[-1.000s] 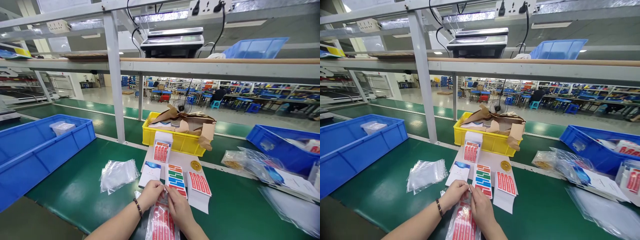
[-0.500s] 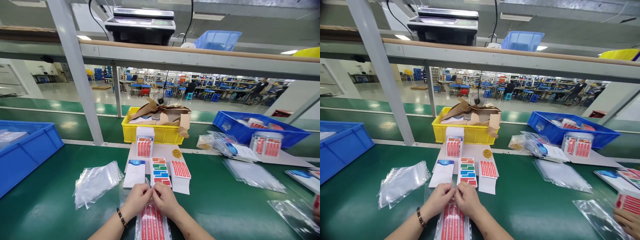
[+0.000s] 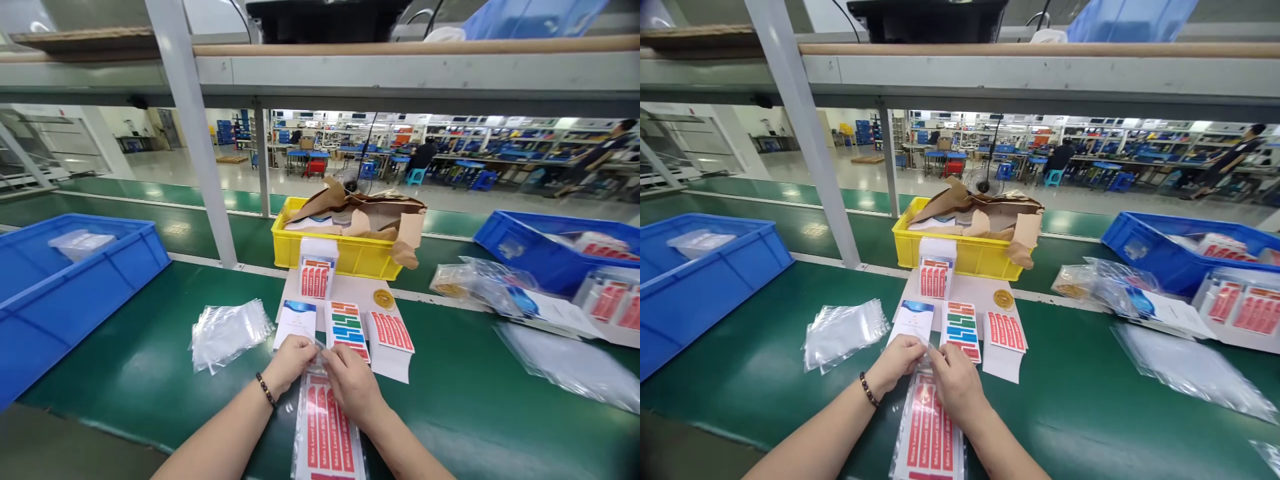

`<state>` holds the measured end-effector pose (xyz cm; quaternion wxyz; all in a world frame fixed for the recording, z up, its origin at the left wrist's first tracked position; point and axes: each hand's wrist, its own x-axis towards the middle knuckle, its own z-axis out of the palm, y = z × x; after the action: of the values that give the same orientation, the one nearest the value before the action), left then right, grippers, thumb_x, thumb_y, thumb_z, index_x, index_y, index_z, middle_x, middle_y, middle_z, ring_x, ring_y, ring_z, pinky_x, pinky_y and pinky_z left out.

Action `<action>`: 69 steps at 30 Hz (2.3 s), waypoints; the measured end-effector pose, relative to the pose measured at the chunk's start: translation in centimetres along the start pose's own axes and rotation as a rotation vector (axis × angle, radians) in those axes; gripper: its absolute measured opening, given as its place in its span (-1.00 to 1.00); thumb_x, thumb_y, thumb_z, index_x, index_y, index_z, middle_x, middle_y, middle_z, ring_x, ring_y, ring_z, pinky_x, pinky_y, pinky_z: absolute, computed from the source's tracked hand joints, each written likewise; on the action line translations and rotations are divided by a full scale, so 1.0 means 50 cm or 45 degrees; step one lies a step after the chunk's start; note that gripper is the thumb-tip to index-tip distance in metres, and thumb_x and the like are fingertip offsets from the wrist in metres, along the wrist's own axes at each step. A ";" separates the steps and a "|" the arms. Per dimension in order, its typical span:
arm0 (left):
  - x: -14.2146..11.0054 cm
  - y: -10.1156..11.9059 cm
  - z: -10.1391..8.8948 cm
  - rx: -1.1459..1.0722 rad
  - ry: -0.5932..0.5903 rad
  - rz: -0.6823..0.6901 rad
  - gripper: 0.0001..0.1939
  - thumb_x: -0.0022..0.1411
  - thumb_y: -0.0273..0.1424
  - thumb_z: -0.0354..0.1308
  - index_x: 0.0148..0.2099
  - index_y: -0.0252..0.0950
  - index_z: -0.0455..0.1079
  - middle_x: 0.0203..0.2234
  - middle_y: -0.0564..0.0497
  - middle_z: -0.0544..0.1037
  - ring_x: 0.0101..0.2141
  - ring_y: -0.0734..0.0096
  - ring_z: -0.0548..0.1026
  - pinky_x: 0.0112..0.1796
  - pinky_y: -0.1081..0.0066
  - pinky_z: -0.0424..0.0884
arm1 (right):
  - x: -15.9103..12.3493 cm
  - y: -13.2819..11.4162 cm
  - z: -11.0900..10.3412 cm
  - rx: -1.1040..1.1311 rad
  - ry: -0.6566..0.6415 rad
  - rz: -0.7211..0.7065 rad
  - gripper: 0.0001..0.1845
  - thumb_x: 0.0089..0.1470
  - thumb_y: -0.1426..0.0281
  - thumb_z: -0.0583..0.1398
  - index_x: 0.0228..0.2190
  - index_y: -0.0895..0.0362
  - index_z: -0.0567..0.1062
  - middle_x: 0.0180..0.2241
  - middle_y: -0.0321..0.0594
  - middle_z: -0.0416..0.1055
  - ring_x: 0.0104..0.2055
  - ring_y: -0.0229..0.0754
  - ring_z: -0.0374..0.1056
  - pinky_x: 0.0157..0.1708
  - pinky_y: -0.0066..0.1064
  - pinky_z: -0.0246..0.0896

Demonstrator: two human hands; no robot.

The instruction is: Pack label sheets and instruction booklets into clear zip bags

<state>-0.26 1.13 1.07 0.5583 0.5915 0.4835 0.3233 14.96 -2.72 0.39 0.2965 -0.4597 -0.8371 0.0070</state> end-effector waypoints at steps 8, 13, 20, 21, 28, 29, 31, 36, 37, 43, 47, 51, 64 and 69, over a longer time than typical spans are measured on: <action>-0.036 0.045 -0.029 0.588 -0.106 0.711 -0.84 0.03 -0.38 0.05 -0.29 -0.25 0.38 -0.39 0.01 0.45 -0.23 0.39 0.31 -0.14 0.40 0.15 | 0.010 0.022 -0.055 0.636 -0.352 0.250 -0.80 0.11 0.48 -0.03 -0.43 0.14 0.36 -0.47 -0.29 0.33 -0.41 -0.29 0.24 -0.38 -0.47 0.13; -0.032 0.039 -0.044 0.718 -0.252 0.437 -0.84 0.03 -0.33 0.04 -0.47 -0.30 0.37 -0.55 0.06 0.42 -0.45 0.48 0.32 -0.37 0.51 0.19 | 0.014 0.046 -0.097 0.705 -0.625 0.339 -0.71 0.03 0.36 0.08 -0.67 0.15 0.25 -0.65 -0.39 0.16 -0.58 -0.35 0.09 -0.59 -0.52 0.02; -0.039 0.029 -0.034 0.404 -0.729 0.262 -0.82 0.04 -0.40 -0.01 -0.40 -0.31 0.40 -0.60 0.10 0.38 -0.56 0.55 0.27 -0.51 0.58 0.18 | 0.046 0.047 -0.071 0.578 -0.175 0.278 -0.75 0.11 0.41 -0.04 -0.44 0.14 0.41 -0.43 -0.21 0.33 -0.35 -0.22 0.26 -0.32 -0.39 0.18; -0.041 0.027 -0.031 0.362 -0.827 0.243 -0.82 0.04 -0.38 0.00 -0.39 -0.30 0.41 -0.60 0.10 0.39 -0.56 0.55 0.28 -0.51 0.58 0.19 | 0.054 0.042 -0.057 0.496 -0.145 0.235 -0.77 0.10 0.43 -0.03 -0.40 0.14 0.41 -0.41 -0.20 0.33 -0.33 -0.22 0.26 -0.30 -0.38 0.18; -0.045 0.018 -0.021 0.245 -1.114 0.238 -0.73 0.03 -0.21 0.06 -0.35 -0.27 0.46 -0.55 0.07 0.44 -0.51 0.50 0.32 -0.38 0.53 0.25 | 0.115 -0.004 0.057 -0.058 -0.281 -0.101 -0.53 -0.18 0.47 0.21 -0.14 0.18 0.33 -0.18 -0.04 0.28 -0.13 -0.02 0.18 -0.16 -0.18 0.13; -0.043 0.017 -0.022 0.228 -1.129 0.248 -0.71 0.02 -0.19 0.06 -0.35 -0.28 0.46 -0.54 0.06 0.45 -0.51 0.49 0.32 -0.37 0.53 0.25 | 0.121 -0.009 0.069 -0.089 -0.292 -0.103 -0.52 -0.22 0.47 0.23 -0.16 0.20 0.35 -0.23 -0.03 0.30 -0.17 0.00 0.19 -0.20 -0.16 0.14; -0.040 0.015 -0.024 0.182 -1.145 0.272 -0.66 0.00 -0.13 0.07 -0.36 -0.30 0.46 -0.53 0.05 0.45 -0.47 0.47 0.34 -0.32 0.51 0.26 | 0.129 -0.016 0.085 -0.106 -0.302 -0.108 -0.66 -0.25 0.49 0.23 -0.30 0.23 0.42 -0.37 -0.07 0.33 -0.28 -0.02 0.22 -0.29 -0.19 0.17; -0.042 0.015 -0.025 0.047 -1.120 0.207 -0.58 -0.10 -0.03 0.10 -0.37 -0.29 0.46 -0.51 0.05 0.45 -0.45 0.47 0.34 -0.33 0.51 0.25 | 0.140 -0.009 0.064 -0.105 -0.248 -0.096 -0.84 -0.05 0.52 0.06 -0.48 0.17 0.45 -0.50 -0.18 0.30 -0.40 -0.16 0.23 -0.39 -0.35 0.16; -0.041 0.014 -0.025 0.002 -1.083 0.178 -0.56 -0.10 -0.02 0.11 -0.35 -0.30 0.45 -0.53 0.05 0.43 -0.49 0.50 0.32 -0.39 0.52 0.24 | 0.141 -0.003 0.050 -0.104 -0.216 -0.078 -0.79 0.00 0.52 0.01 -0.43 0.17 0.45 -0.46 -0.17 0.31 -0.39 -0.17 0.23 -0.38 -0.36 0.16; -0.007 0.002 -0.026 -0.810 -0.635 -0.186 -0.14 -0.08 0.22 -0.31 -0.07 -0.39 0.30 -0.75 0.10 0.28 -0.76 0.60 0.16 -0.69 0.56 0.02 | 0.108 0.024 -0.068 0.065 -0.012 -0.015 -0.71 0.09 0.44 -0.04 -0.23 0.08 0.42 -0.30 -0.12 0.34 -0.24 -0.13 0.26 -0.28 -0.29 0.18; 0.014 -0.017 -0.018 -1.085 -0.435 -0.444 -0.42 0.03 -0.06 -0.05 -0.07 -0.43 0.28 -0.66 0.01 0.41 -0.65 0.46 0.35 -0.57 0.48 0.23 | 0.071 0.023 -0.126 0.296 -0.261 -0.077 -0.75 0.08 0.39 0.00 -0.27 0.02 0.45 -0.31 -0.17 0.38 -0.25 -0.16 0.29 -0.27 -0.32 0.20; 0.005 -0.026 -0.003 -1.117 -0.457 -0.396 -0.63 -0.08 -0.45 0.12 -0.15 -0.47 0.34 -0.43 -0.12 0.51 -0.42 0.34 0.46 -0.27 0.33 0.29 | 0.085 0.075 -0.129 0.197 -0.213 0.213 -0.72 0.11 0.36 -0.05 -0.32 0.10 0.43 -0.30 -0.16 0.39 -0.21 -0.17 0.29 -0.21 -0.37 0.17; -0.008 -0.012 -0.004 -1.026 -0.566 -0.235 -0.65 -0.06 -0.38 0.20 -0.20 -0.49 0.40 -0.37 -0.22 0.52 -0.40 0.29 0.49 -0.24 0.31 0.32 | 0.158 0.221 -0.066 -0.175 -0.473 0.549 -0.72 -0.17 0.40 0.18 -0.30 0.18 0.45 -0.26 -0.09 0.34 -0.21 -0.09 0.26 -0.22 -0.37 0.06; -0.016 -0.007 0.000 -0.997 -0.635 -0.268 -0.63 -0.11 -0.37 0.24 -0.23 -0.50 0.41 -0.38 -0.22 0.53 -0.42 0.32 0.49 -0.24 0.33 0.32 | 0.156 0.239 -0.062 -0.147 -0.494 0.608 -0.76 -0.21 0.33 0.21 -0.41 0.18 0.42 -0.33 -0.14 0.34 -0.29 -0.15 0.27 -0.35 -0.43 0.08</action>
<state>-0.56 0.35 0.87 0.8681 0.3440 0.2336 0.2711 22.53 9.40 3.39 0.0946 -0.6494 -0.7455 0.1165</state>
